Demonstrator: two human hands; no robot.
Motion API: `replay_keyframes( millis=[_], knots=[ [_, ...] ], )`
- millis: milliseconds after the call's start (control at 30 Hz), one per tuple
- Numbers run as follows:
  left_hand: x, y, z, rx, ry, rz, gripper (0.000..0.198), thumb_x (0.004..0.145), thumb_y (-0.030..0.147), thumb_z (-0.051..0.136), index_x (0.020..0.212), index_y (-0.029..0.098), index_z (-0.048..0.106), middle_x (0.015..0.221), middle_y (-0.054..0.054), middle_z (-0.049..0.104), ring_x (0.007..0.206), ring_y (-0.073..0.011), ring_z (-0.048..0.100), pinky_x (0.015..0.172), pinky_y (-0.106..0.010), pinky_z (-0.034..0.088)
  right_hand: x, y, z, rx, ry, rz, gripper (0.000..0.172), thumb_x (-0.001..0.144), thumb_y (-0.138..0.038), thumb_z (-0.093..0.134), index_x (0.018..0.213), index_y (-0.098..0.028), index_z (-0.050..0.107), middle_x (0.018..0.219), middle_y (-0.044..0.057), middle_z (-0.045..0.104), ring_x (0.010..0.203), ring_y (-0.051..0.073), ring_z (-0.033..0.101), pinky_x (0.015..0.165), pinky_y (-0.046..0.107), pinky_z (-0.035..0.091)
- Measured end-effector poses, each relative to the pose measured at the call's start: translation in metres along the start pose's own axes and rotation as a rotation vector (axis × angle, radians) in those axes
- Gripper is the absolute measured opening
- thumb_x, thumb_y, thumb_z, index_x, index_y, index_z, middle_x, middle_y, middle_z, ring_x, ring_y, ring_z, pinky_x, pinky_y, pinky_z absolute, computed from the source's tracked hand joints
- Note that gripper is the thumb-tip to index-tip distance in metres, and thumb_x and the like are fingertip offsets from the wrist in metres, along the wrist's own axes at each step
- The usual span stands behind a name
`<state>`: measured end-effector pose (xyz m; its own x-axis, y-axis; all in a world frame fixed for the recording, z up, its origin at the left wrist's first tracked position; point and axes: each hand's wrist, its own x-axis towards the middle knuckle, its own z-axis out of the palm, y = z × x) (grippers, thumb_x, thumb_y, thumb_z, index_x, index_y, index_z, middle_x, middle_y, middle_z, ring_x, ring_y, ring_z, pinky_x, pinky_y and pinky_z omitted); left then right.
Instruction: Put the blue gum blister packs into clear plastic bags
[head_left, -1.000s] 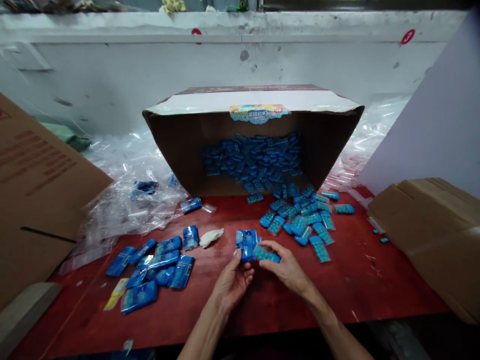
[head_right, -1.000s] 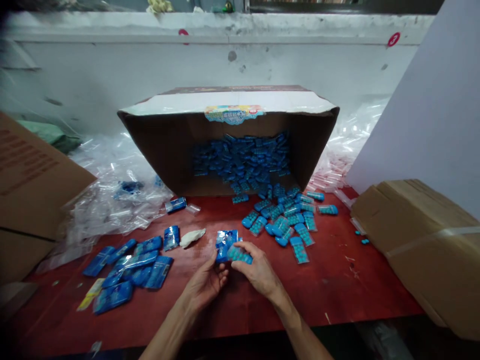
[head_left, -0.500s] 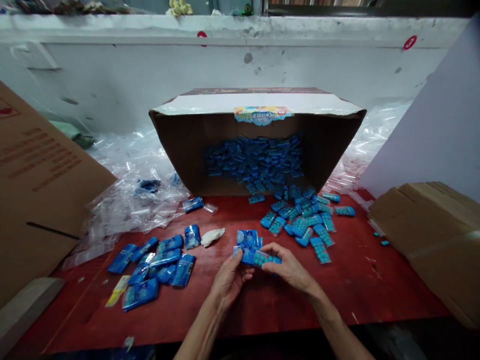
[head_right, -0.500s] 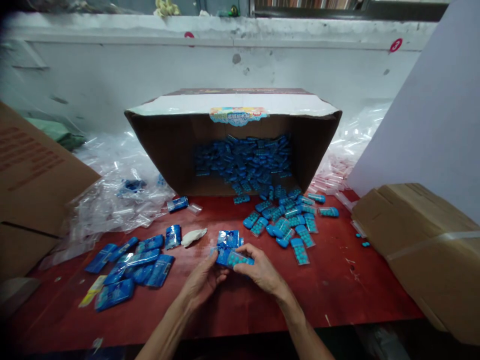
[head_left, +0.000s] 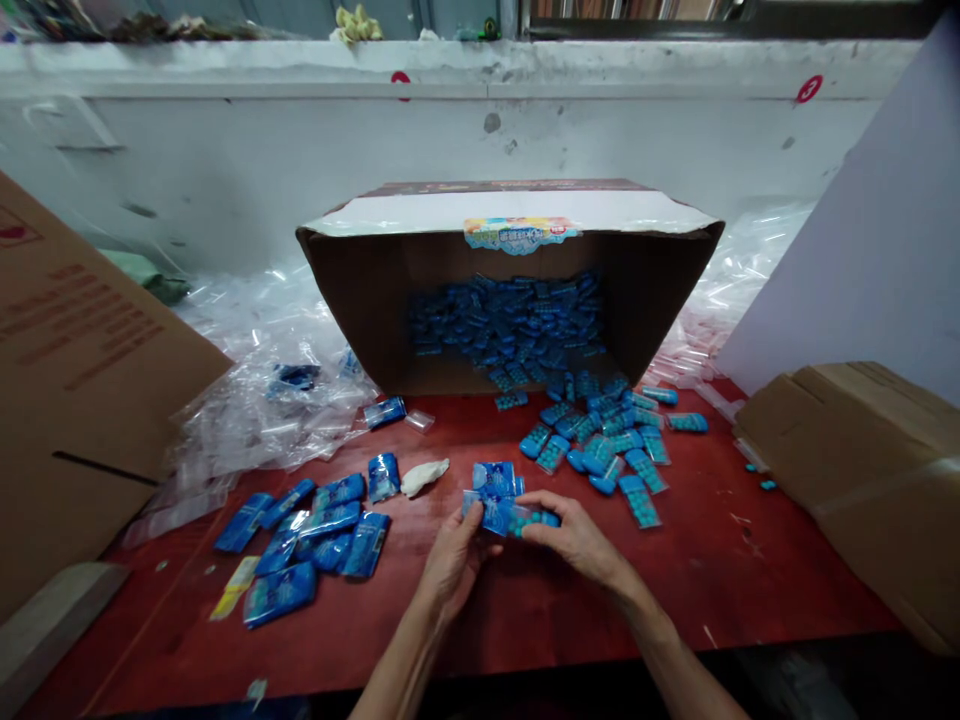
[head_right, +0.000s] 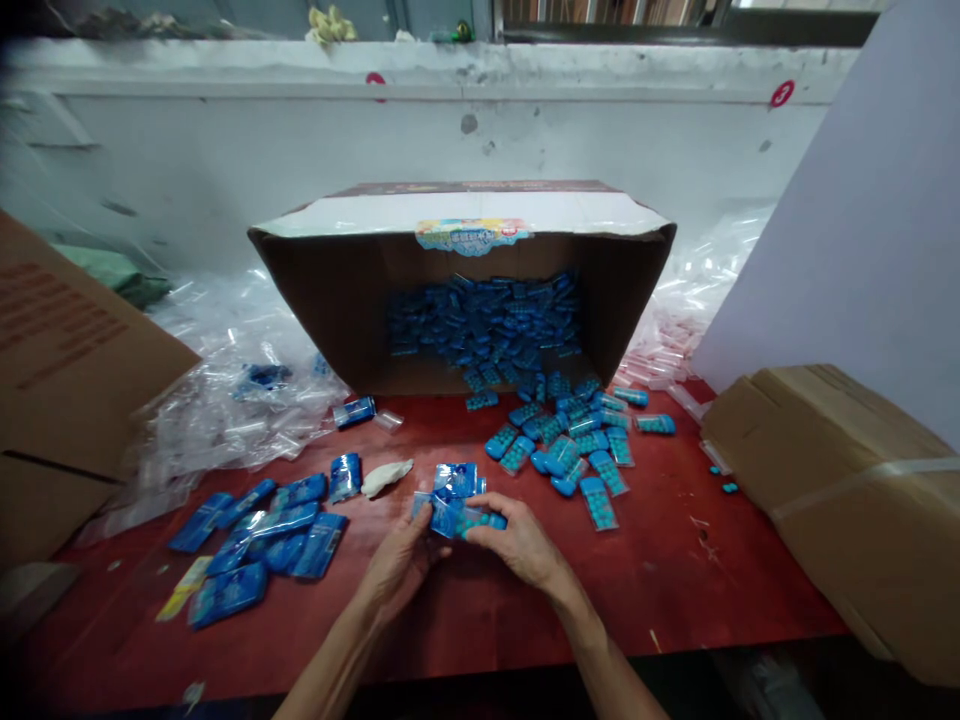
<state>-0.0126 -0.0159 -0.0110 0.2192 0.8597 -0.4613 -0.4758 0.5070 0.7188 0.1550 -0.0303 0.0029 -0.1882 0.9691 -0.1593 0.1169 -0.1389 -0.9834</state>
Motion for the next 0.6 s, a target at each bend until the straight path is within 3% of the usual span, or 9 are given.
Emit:
replay_keyframes(
  millis=[67,167,233,300,433,600],
  knots=[
    [0.001,-0.001,0.002,0.046,0.012,0.020,0.029,0.059,0.034,0.068,0.075,0.014,0.057,0.060,0.000,0.061,0.050,-0.0097,0.054,0.045,-0.020,0.045,0.001,0.001,0.003,0.013,0.024,-0.012,0.031,0.065,-0.027,0.061,0.095,-0.019,0.060,0.081,0.000,0.060,0.073,0.016,0.053,0.068,0.026,0.042],
    [0.001,-0.004,0.006,0.085,0.041,0.032,0.029,0.058,0.035,0.068,0.072,0.013,0.056,0.058,0.000,0.061,0.050,-0.0108,0.056,0.046,-0.021,0.045,-0.001,0.004,0.014,-0.040,0.198,-0.050,0.023,0.069,-0.030,0.057,0.089,-0.018,0.057,0.079,0.001,0.058,0.073,0.016,0.052,0.067,0.026,0.042],
    [0.000,-0.007,0.008,0.042,0.034,-0.035,0.027,0.062,0.036,0.065,0.075,0.013,0.056,0.062,-0.002,0.063,0.055,-0.0124,0.059,0.050,-0.022,0.046,-0.004,0.004,0.024,-0.161,0.323,-0.097,0.018,0.071,-0.030,0.055,0.085,-0.019,0.055,0.078,0.001,0.057,0.073,0.016,0.052,0.067,0.026,0.041],
    [-0.001,-0.010,0.007,-0.019,0.013,-0.139,0.026,0.065,0.036,0.062,0.077,0.013,0.057,0.064,-0.003,0.064,0.058,-0.0129,0.060,0.052,-0.022,0.046,-0.007,0.003,0.032,-0.267,0.360,-0.165,0.014,0.072,-0.027,0.054,0.083,-0.020,0.054,0.080,0.002,0.056,0.074,0.017,0.052,0.070,0.026,0.040],
    [-0.001,-0.010,-0.001,-0.080,-0.029,-0.280,0.019,0.067,0.029,0.062,0.076,0.013,0.057,0.063,-0.002,0.064,0.058,-0.0135,0.061,0.050,-0.021,0.045,-0.007,-0.001,0.033,-0.155,0.211,-0.168,0.014,0.071,-0.026,0.054,0.084,-0.019,0.055,0.079,0.000,0.056,0.074,0.015,0.051,0.070,0.025,0.040],
    [-0.004,-0.007,-0.004,-0.122,-0.032,-0.278,0.015,0.070,0.024,0.059,0.081,0.014,0.057,0.073,-0.004,0.067,0.066,-0.0151,0.062,0.057,-0.024,0.047,-0.003,0.001,0.015,0.200,-0.032,-0.075,0.027,0.070,-0.026,0.056,0.095,-0.018,0.055,0.079,-0.002,0.057,0.071,0.012,0.051,0.065,0.023,0.040]
  ],
)
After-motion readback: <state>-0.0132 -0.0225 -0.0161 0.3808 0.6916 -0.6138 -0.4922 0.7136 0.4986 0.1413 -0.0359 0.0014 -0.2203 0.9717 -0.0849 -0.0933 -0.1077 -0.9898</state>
